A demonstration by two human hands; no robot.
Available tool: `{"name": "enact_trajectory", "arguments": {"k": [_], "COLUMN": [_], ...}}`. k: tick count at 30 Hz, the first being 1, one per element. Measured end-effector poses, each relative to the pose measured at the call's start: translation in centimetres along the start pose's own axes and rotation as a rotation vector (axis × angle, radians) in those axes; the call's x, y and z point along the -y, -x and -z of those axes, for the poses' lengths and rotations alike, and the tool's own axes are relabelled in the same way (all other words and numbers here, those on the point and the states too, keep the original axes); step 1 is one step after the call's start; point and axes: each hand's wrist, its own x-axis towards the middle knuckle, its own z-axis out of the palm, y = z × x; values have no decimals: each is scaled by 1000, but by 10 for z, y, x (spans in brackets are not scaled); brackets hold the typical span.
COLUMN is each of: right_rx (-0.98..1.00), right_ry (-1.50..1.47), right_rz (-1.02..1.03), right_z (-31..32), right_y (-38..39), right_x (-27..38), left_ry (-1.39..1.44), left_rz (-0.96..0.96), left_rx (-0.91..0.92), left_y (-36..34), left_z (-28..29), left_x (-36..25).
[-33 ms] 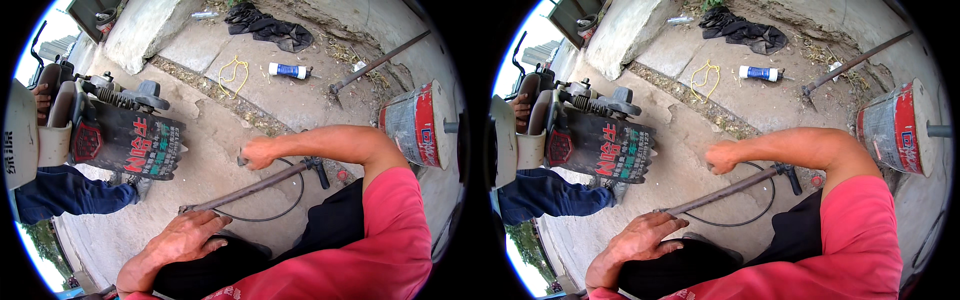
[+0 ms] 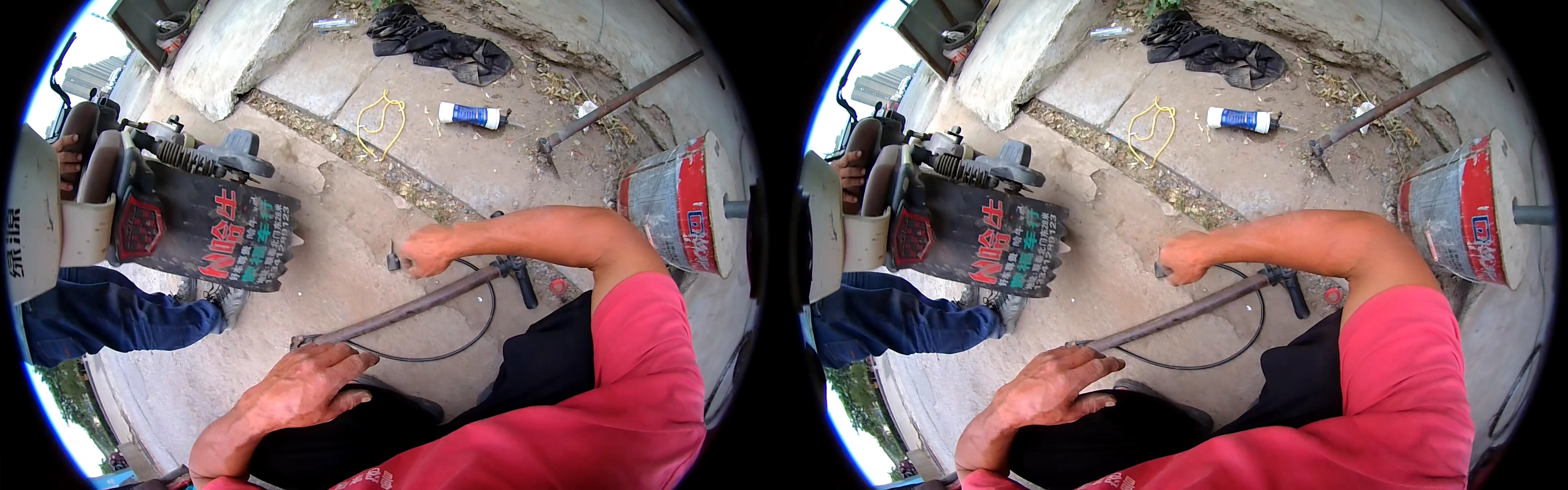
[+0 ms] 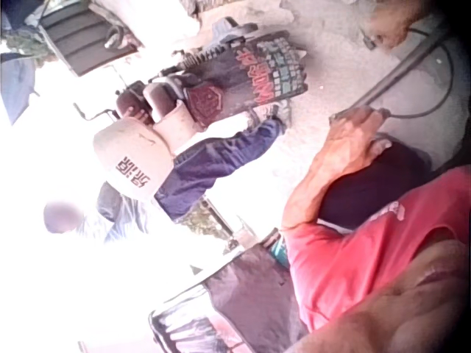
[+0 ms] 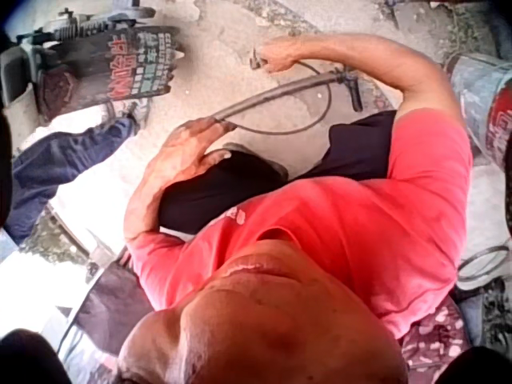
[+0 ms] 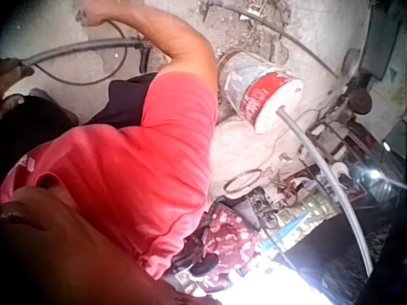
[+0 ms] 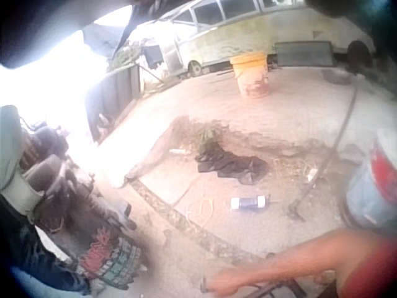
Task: The person inflates a scooter tire using a manual pump, then removes the pump and moves to assemble a wheel by inserting spokes into a hub and attaching a rim.
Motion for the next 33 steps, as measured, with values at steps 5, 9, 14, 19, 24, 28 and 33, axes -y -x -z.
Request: {"name": "enact_trajectory", "arguments": {"k": [5, 9, 14, 19, 24, 28, 33], "right_rx": [4, -15, -58, -96, -8, -14, 5], "right_ry": [-72, -74, -89, -182, -172, -173, -189], "right_rz": [-116, -183, -222, -208, -239, -238, -310], "right_z": [-26, -15, -11, -22, -19, -15, -13], "right_y": [-1, -14, -26, -19, -18, -17, -19], "right_x": [-35, -58, -79, -80, -75, -78, -85], "left_ry": [32, 54, 90, 86, 94, 71, 67], "left_rz": [-7, 4, -14, -24, -38, -19, -19], "left_rx": [-8, 18, -7, -18, -19, 11, 4], "left_y": [5, 7, 12, 18, 16, 14, 15], "left_z": [-2, 0, -2, -8, -16, -15, -17], "left_x": [9, 13, 22, 27, 35, 34, 36]}}
